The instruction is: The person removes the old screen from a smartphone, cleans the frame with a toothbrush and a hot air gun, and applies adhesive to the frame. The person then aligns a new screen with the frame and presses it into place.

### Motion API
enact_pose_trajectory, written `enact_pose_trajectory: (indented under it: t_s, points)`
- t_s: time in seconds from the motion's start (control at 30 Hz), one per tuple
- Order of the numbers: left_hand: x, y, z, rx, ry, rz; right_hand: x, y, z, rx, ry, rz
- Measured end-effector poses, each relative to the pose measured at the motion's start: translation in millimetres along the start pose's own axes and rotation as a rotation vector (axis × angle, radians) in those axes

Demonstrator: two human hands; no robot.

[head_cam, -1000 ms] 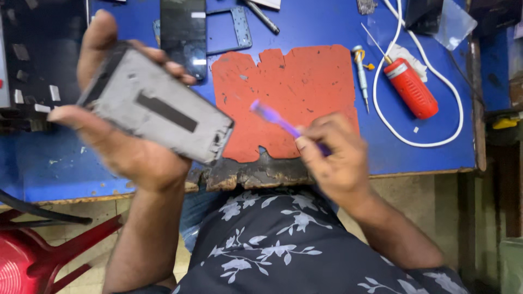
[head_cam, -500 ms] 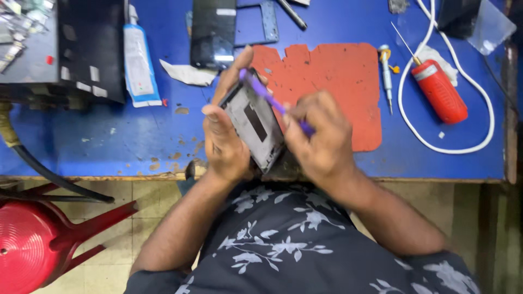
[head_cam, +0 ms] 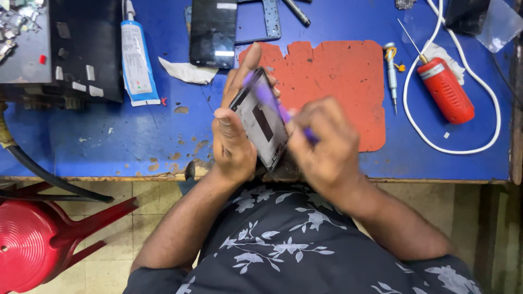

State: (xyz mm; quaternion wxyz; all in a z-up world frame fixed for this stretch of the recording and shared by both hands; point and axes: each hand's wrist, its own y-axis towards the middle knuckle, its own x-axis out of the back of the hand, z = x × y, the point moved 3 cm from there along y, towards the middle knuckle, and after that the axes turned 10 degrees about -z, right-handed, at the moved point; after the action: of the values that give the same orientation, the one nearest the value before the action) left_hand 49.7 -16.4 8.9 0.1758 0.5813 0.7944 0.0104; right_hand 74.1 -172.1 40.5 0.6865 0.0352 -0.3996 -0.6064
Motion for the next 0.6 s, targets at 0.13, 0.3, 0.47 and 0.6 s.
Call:
enact_pose_trajectory:
  t_s: [0.13, 0.3, 0.47, 0.6]
  points:
    - [0, 1, -3, -0.013, 0.067, -0.024, 6, 12, -4, -0.005, -0.041, -0.002]
    - [2, 2, 1, 0.201, -0.38, 0.019, 25, 4, -17, -0.069, -0.07, -0.028]
    - [-4, 3, 9, 0.284, -0.565, -0.026, 19, -7, -15, -0.057, -0.066, -0.004]
    - [-5, 3, 15, 0.32, -0.553, -0.029, 5, -3, -5, 0.008, -0.042, 0.033]
